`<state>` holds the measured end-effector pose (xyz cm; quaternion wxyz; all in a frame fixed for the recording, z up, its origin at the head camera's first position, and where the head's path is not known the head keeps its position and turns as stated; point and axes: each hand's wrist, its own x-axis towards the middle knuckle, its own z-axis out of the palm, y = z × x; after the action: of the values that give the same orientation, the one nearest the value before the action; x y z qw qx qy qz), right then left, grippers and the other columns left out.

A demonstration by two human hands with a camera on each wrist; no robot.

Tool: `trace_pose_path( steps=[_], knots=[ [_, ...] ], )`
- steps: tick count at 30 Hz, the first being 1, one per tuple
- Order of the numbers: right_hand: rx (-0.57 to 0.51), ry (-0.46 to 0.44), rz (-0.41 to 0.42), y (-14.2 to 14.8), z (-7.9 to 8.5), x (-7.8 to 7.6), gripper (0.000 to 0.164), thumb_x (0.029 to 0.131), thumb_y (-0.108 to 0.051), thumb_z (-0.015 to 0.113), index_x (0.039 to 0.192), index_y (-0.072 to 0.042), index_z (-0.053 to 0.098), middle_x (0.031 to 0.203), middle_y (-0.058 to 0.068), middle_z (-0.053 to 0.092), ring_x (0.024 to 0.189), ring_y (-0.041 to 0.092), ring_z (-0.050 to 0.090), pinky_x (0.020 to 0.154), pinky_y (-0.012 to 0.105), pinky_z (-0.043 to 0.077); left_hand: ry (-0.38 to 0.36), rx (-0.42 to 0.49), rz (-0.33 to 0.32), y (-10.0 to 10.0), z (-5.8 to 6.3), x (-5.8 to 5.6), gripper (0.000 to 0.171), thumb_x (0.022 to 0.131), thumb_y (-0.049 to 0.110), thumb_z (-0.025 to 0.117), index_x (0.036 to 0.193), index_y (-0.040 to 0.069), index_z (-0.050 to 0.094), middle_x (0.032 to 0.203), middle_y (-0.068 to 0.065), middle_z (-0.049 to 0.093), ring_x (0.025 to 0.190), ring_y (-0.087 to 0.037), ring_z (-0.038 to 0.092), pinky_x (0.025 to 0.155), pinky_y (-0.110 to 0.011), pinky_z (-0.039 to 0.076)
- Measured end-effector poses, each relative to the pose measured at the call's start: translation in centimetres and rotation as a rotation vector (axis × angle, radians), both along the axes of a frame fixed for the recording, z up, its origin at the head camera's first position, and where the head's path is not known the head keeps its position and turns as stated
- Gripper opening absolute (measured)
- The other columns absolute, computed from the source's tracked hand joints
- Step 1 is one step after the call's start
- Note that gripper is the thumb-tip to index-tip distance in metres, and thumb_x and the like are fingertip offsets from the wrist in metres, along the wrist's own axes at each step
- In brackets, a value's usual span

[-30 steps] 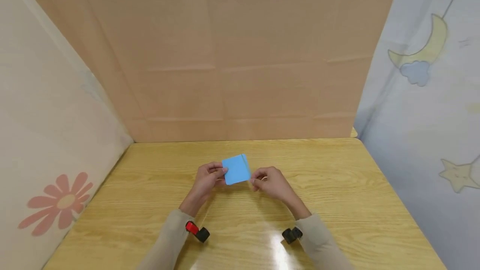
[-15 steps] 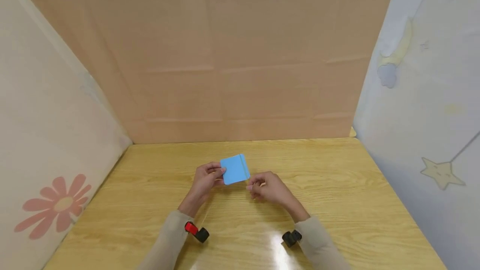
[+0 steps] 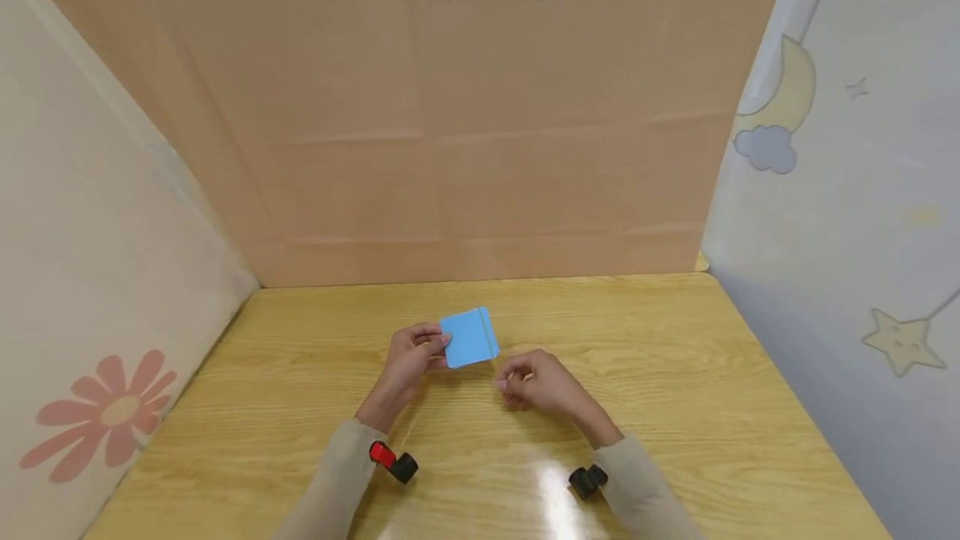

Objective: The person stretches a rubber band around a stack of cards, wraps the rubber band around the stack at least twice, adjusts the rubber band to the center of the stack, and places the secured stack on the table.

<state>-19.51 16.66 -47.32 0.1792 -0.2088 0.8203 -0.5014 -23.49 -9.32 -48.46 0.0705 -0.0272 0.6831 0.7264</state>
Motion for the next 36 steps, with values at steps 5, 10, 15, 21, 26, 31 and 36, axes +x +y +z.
trace_pose_path(
  steps=[5,10,15,21,26,31,36],
  knots=[
    [-0.040,-0.087,0.026,0.3,0.1,0.4,0.021,0.105,-0.017,0.066,0.108,0.001,0.074,0.088,0.023,0.075,0.081,0.032,0.077,0.069,0.041,0.068,0.025,0.005,-0.005,-0.1,0.3,0.0,0.017,0.100,0.003,0.069,0.114,-0.007,0.068,0.096,-0.009,0.066,0.077,-0.015,0.071,0.068,-0.028,0.065],
    [-0.077,-0.129,0.093,0.5,0.3,0.7,0.021,0.105,-0.014,0.065,0.113,0.003,0.073,0.091,0.026,0.076,0.086,0.039,0.079,0.072,0.045,0.069,0.027,0.001,-0.006,-0.1,0.5,0.1,0.018,0.101,0.004,0.069,0.115,-0.007,0.068,0.095,-0.008,0.067,0.076,-0.014,0.071,0.068,-0.028,0.065],
    [-0.083,-0.137,0.158,0.8,0.3,0.8,0.023,0.106,-0.015,0.064,0.115,0.003,0.073,0.092,0.025,0.077,0.086,0.040,0.079,0.073,0.044,0.069,0.024,-0.012,-0.007,-0.2,0.7,0.0,0.017,0.100,0.004,0.069,0.114,-0.006,0.068,0.094,-0.008,0.066,0.077,-0.015,0.069,0.072,-0.033,0.066],
    [-0.106,-0.173,0.224,1.4,0.3,0.8,0.031,0.111,-0.014,0.053,0.132,0.005,0.067,0.098,0.026,0.077,0.092,0.039,0.079,0.080,0.044,0.068,0.034,-0.018,-0.018,-0.1,0.8,-0.1,0.017,0.100,0.002,0.068,0.113,-0.009,0.067,0.094,-0.009,0.066,0.076,-0.015,0.069,0.073,-0.038,0.067],
    [-0.093,-0.116,0.166,1.0,0.5,0.9,0.030,0.109,-0.006,0.054,0.134,0.004,0.067,0.096,0.026,0.077,0.085,0.036,0.078,0.076,0.043,0.069,0.017,-0.007,-0.027,0.2,0.9,0.3,0.014,0.099,0.001,0.069,0.111,-0.007,0.067,0.092,-0.006,0.066,0.075,-0.015,0.069,0.072,-0.036,0.067],
    [-0.048,-0.005,0.065,0.2,0.3,0.9,0.016,0.098,-0.010,0.075,0.110,-0.001,0.080,0.097,0.017,0.080,0.074,0.019,0.076,0.065,0.033,0.066,0.011,0.018,-0.058,0.6,1.1,0.7,0.017,0.099,0.002,0.070,0.113,-0.006,0.067,0.089,-0.004,0.067,0.074,-0.014,0.068,0.071,-0.035,0.066],
    [-0.040,0.261,0.098,-0.4,-0.1,0.9,0.017,0.088,-0.018,0.086,0.101,-0.007,0.084,0.104,0.008,0.074,0.085,0.009,0.065,0.069,0.025,0.060,0.014,0.029,-0.060,0.8,1.0,0.7,0.018,0.099,0.003,0.069,0.114,-0.007,0.067,0.086,-0.003,0.068,0.072,-0.014,0.068,0.070,-0.034,0.066]
  ],
)
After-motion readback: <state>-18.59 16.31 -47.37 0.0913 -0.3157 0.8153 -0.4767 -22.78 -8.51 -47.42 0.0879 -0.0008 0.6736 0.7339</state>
